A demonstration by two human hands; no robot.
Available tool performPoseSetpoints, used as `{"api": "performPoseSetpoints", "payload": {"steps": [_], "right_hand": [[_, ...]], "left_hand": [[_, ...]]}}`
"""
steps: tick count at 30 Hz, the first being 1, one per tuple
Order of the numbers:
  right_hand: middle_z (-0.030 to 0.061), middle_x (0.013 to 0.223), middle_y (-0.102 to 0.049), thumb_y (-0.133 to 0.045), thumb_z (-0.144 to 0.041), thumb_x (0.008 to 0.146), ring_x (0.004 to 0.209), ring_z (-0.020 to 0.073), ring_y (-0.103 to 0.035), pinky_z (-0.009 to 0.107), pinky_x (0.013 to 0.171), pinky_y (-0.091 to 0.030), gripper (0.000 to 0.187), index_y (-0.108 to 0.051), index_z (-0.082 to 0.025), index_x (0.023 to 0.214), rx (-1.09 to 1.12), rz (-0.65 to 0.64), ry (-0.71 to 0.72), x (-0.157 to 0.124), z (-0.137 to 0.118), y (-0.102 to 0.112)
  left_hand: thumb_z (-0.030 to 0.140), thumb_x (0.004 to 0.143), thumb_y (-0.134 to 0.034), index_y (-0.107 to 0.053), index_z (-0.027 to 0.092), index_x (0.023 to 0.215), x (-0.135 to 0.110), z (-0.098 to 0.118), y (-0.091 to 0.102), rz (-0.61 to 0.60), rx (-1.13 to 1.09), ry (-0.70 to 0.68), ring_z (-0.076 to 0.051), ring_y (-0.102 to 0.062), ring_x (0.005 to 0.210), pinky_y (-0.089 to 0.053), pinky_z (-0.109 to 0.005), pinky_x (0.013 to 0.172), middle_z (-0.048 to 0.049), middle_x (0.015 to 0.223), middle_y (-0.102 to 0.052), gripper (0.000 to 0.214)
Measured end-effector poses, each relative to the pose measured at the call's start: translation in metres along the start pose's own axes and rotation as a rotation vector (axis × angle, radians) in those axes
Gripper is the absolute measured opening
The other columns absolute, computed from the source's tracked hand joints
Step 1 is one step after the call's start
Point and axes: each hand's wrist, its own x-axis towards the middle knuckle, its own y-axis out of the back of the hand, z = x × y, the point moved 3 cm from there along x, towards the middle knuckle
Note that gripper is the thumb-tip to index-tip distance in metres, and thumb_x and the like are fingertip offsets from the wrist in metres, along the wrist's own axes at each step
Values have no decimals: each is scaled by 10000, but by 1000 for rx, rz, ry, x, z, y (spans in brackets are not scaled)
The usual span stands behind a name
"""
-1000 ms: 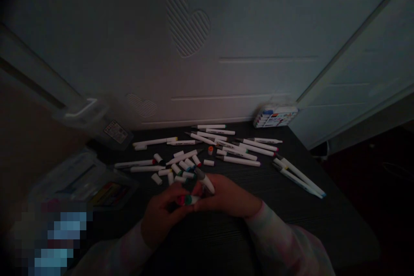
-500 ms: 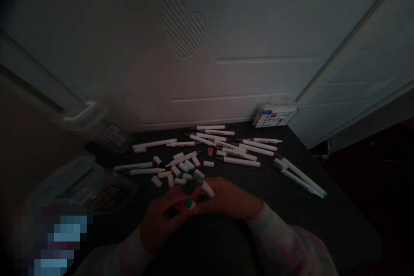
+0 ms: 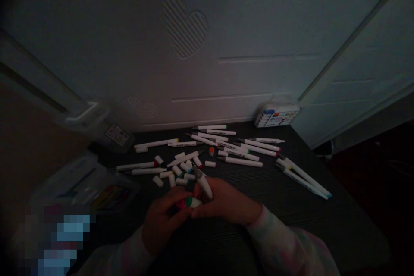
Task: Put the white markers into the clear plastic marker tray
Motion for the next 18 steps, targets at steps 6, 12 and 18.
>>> {"api": "performPoseSetpoints", "payload": {"steps": [6, 12, 18], "right_hand": [[-67, 613, -415, -737, -292, 577, 555, 54, -349, 185, 498, -285, 345, -447, -157, 705, -52, 60, 20, 2, -1, -4], [-62, 622, -424, -729, -282, 590, 572, 62, -368, 188, 507, -298, 339, -424, -162, 679, -47, 84, 19, 2, -1, -8], [-60, 625, -427, -686, -268, 643, 560, 65, -370, 192, 499, -307, 280, -436, -166, 716, -114, 56, 42, 2, -1, -7]], "left_hand": [[354, 734, -589, -656, 173, 800, 2, -2, 0, 11, -30, 62, -107, -554, 566, -446, -204, 533, 1, 617, -572, 204], [401, 741, -586, -651, 177, 808, -1, -3, 0, 19, 3, 2, -107, -563, 581, -448, -202, 551, 0, 632, -583, 242], [315, 764, -571, -641, 127, 786, 3, 5, 4, 21, 121, -167, -98, -532, 548, -426, -181, 495, -18, 597, -559, 201]]}}
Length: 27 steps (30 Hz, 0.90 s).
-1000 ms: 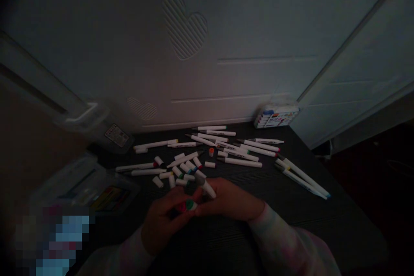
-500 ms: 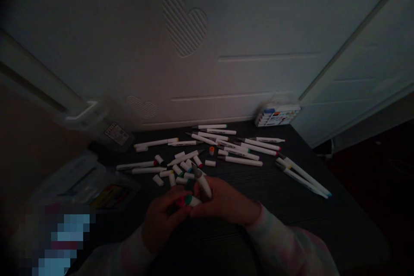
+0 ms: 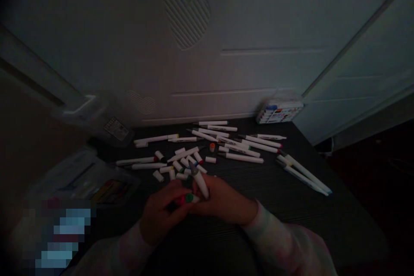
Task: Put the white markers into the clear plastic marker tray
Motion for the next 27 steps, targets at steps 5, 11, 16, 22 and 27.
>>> {"api": "performPoseSetpoints", "payload": {"steps": [5, 11, 16, 22, 27], "right_hand": [[-52, 652, -429, -685, -228, 640, 576, 67, -386, 190, 503, -317, 264, -475, -167, 790, -49, 37, -22, -6, -5, 19], [-83, 542, -410, -664, -289, 678, 434, 38, -370, 173, 411, -255, 261, -450, -187, 788, 328, 372, 32, -5, 1, 45], [-104, 481, -364, -676, -228, 652, 368, 10, -287, 162, 379, -206, 236, -471, -177, 756, 563, 424, 96, -2, 1, 51], [-103, 458, -348, -652, -204, 670, 361, 6, -257, 158, 374, -181, 186, -481, -174, 737, 640, 419, 122, 0, 0, 51], [-102, 455, -349, -649, -204, 679, 365, 11, -283, 157, 378, -197, 180, -482, -175, 738, 632, 400, 117, 2, 4, 51]], "left_hand": [[266, 767, -577, -627, 135, 825, 3, -6, 2, 25, 159, -87, -114, -538, 596, -437, -217, 562, -14, 610, -587, 152], [313, 779, -568, -638, 146, 809, 1, -16, -11, -67, 284, -179, -120, -507, 573, -392, -275, 590, 0, 588, -591, 183], [329, 781, -568, -641, 168, 831, -1, -20, -16, -127, 368, -166, -135, -500, 618, -364, -297, 631, -1, 612, -598, 183], [320, 749, -608, -641, 185, 827, 1, -23, -16, -157, 378, -124, -158, -485, 677, -355, -305, 641, -8, 653, -600, 159], [301, 733, -625, -633, 187, 805, 1, -24, -16, -177, 375, -98, -165, -492, 705, -361, -321, 668, -6, 683, -613, 135]]}}
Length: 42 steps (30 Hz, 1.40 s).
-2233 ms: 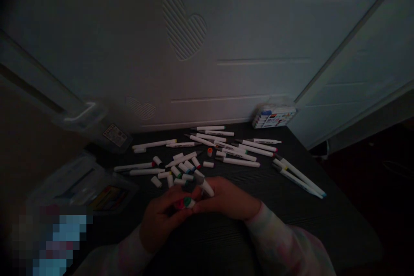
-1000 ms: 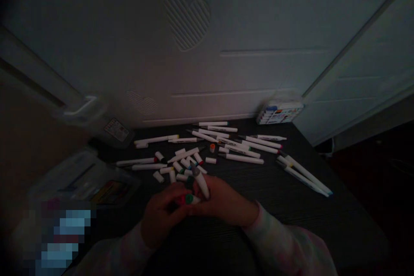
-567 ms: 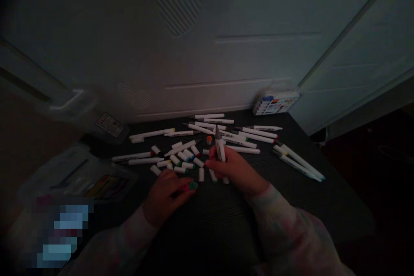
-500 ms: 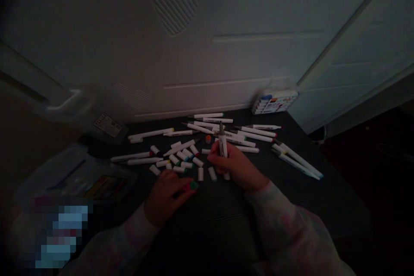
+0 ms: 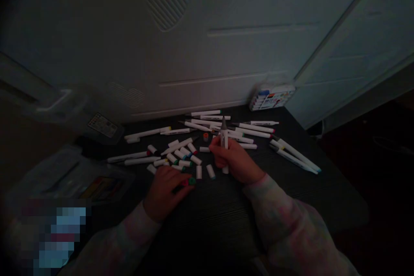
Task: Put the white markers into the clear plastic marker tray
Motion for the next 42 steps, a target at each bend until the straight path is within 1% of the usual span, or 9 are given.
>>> {"api": "performPoseSetpoints", "payload": {"steps": [7, 10, 15, 19, 28, 34, 42], "right_hand": [[-106, 448, -345, -651, -201, 681, 351, 8, -259, 157, 367, -183, 184, -477, -176, 735, 2, 37, 16, 1, 0, -2], [-109, 418, -324, -636, -243, 701, 333, 14, -238, 161, 352, -173, 185, -463, -176, 699, 13, 68, 44, 2, -1, -3], [-104, 388, -302, -610, -309, 728, 316, 24, -241, 176, 333, -177, 285, -392, -183, 595, -16, 185, 205, 5, 0, 1], [-99, 387, -294, -601, -336, 735, 323, 31, -252, 186, 336, -192, 342, -346, -191, 557, -69, 222, 279, 8, 5, 5], [-93, 376, -309, -591, -352, 741, 325, 38, -257, 198, 336, -181, 338, -354, -196, 556, -124, 230, 284, 15, 16, 9], [-86, 383, -331, -589, -367, 737, 337, 46, -280, 205, 342, -188, 335, -364, -196, 558, -169, 231, 277, 14, 17, 9], [-88, 385, -323, -594, -367, 729, 345, 48, -273, 205, 349, -186, 335, -359, -198, 560, -208, 229, 264, 14, 17, 9]], "left_hand": [[313, 711, -644, -625, 178, 803, 0, 1, 2, 41, -15, -15, -168, -510, 703, -372, -328, 669, -11, 696, -623, 164], [304, 700, -655, -621, 175, 808, 0, 0, 2, 48, -26, -11, -168, -515, 701, -374, -329, 672, -10, 698, -627, 171], [311, 712, -641, -621, 180, 810, 0, -1, 2, 42, -15, 3, -162, -515, 699, -373, -322, 672, -6, 691, -626, 165], [305, 704, -650, -624, 176, 803, 0, 2, 4, 60, 34, -10, -171, -511, 702, -360, -335, 687, -7, 694, -628, 165], [299, 696, -658, -625, 174, 799, 1, 3, 6, 78, 28, -1, -173, -498, 701, -362, -337, 685, -14, 696, -613, 165], [307, 696, -656, -632, 174, 798, -1, 3, 5, 113, 54, -3, -192, -486, 767, -373, -360, 727, -39, 764, -610, 169], [328, 698, -653, -626, 178, 853, 0, 3, 4, 108, 66, 5, -198, -490, 804, -363, -368, 760, -39, 799, -620, 218]]}}
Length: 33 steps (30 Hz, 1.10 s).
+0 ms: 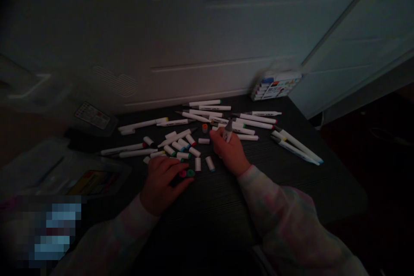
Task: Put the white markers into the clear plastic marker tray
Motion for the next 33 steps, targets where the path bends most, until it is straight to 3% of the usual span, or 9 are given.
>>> {"api": "performPoseSetpoints", "payload": {"steps": [17, 33], "right_hand": [[-80, 385, -335, -591, -407, 717, 356, 49, -289, 207, 365, -199, 358, -376, -189, 530, -109, 5, -6, -3, -3, -2], [-80, 391, -348, -597, -454, 695, 360, 50, -287, 204, 366, -194, 344, -427, -179, 575, -172, 22, -34, -1, -5, 1]], "left_hand": [[332, 695, -657, -593, 189, 917, 3, 4, -2, -44, -30, 15, -184, -519, 767, -341, -361, 757, 7, 686, -627, 272], [286, 674, -675, -577, 185, 881, 1, 3, -1, 7, -72, 51, -183, -529, 793, -350, -359, 762, -8, 795, -635, 250]]}}
